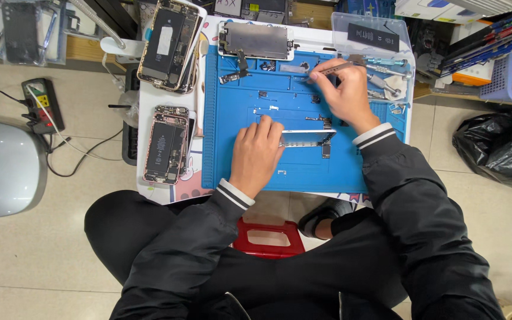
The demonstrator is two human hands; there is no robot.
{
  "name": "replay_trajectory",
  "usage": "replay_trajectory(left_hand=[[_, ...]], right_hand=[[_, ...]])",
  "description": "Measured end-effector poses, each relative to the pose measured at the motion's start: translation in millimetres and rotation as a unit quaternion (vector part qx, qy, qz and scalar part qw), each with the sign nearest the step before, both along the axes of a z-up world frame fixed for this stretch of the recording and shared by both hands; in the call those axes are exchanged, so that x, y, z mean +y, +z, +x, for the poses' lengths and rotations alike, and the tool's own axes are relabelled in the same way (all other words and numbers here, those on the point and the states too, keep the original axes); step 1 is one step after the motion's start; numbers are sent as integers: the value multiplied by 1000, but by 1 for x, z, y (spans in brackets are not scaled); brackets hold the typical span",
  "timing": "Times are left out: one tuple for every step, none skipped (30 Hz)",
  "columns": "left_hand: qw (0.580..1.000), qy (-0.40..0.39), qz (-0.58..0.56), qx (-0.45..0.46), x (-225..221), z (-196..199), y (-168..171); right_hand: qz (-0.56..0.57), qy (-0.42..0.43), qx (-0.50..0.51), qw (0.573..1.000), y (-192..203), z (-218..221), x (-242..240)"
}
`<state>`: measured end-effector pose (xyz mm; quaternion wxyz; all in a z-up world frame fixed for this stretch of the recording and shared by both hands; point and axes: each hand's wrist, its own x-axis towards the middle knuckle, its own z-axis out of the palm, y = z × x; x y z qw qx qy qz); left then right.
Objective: The person is repairing a smartphone on a blue work mat. They use a small metal tool to pry and remove a component from the phone's frame, then place the part on the mat. The person continues to work on the device, manipulating small internal parts.
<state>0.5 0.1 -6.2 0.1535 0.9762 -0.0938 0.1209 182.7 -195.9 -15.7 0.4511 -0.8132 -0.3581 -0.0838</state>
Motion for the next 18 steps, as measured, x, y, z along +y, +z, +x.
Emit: replay_trajectory(left_hand=[[1000, 0, -2, 1, 0, 0, -1], [1000, -2, 0, 0, 0, 0, -2], [1000, -3, 1, -1, 0, -1, -3], [1000, -4, 2, 1, 0, -1, -3], [1000, 11, 14, -13, -1, -1, -4], [999, 25, 25, -28, -3, 0, -5], [999, 25, 24, -28, -4, -1, -5], [999, 23, 19, -24, -4, -1, -5], [999, 22, 15, -21, -4, -2, -5], [999, 22, 15, -19, -4, -2, -5], [999, 24, 16, -22, -4, -2, -6], [999, 25, 16, -25, -5, -1, -6], [999, 24, 16, -23, -6, -2, -7], [999, 26, 19, -27, -5, -2, -7], [999, 27, 22, -31, -4, -2, -6], [999, 29, 23, -32, -4, -2, -6], [999, 27, 21, -30, -3, -2, -6], [999, 25, 17, -29, -4, -2, -7]], right_hand=[[-2, 0, 1, 1000, -1, -1, 0], [-11, 8, -6, 1000, -2, -2, 1], [-19, 17, -12, 1000, -2, -3, 2], [-19, 17, -10, 1000, 0, -3, 4], [-39, 13, -14, 999, 2, -4, 6], [-61, 10, -20, 998, 5, -2, 6], [-62, 10, -20, 998, 3, -3, 5], [-69, 11, -24, 997, 2, -3, 4], [-76, 11, -29, 997, 0, -3, 4], [-75, 12, -27, 997, -2, -2, 3], [-82, 10, -26, 996, -3, -2, 3], [-89, 8, -26, 996, -5, -1, 1], [-90, 8, -24, 996, -6, -3, 0], [-88, 10, -26, 996, -6, -2, 2], [-86, 11, -28, 996, -6, -2, 3], [-84, 13, -28, 996, -6, -2, 4], [-86, 12, -30, 996, -6, -1, 4], [-89, 10, -33, 995, -6, 0, 4]])
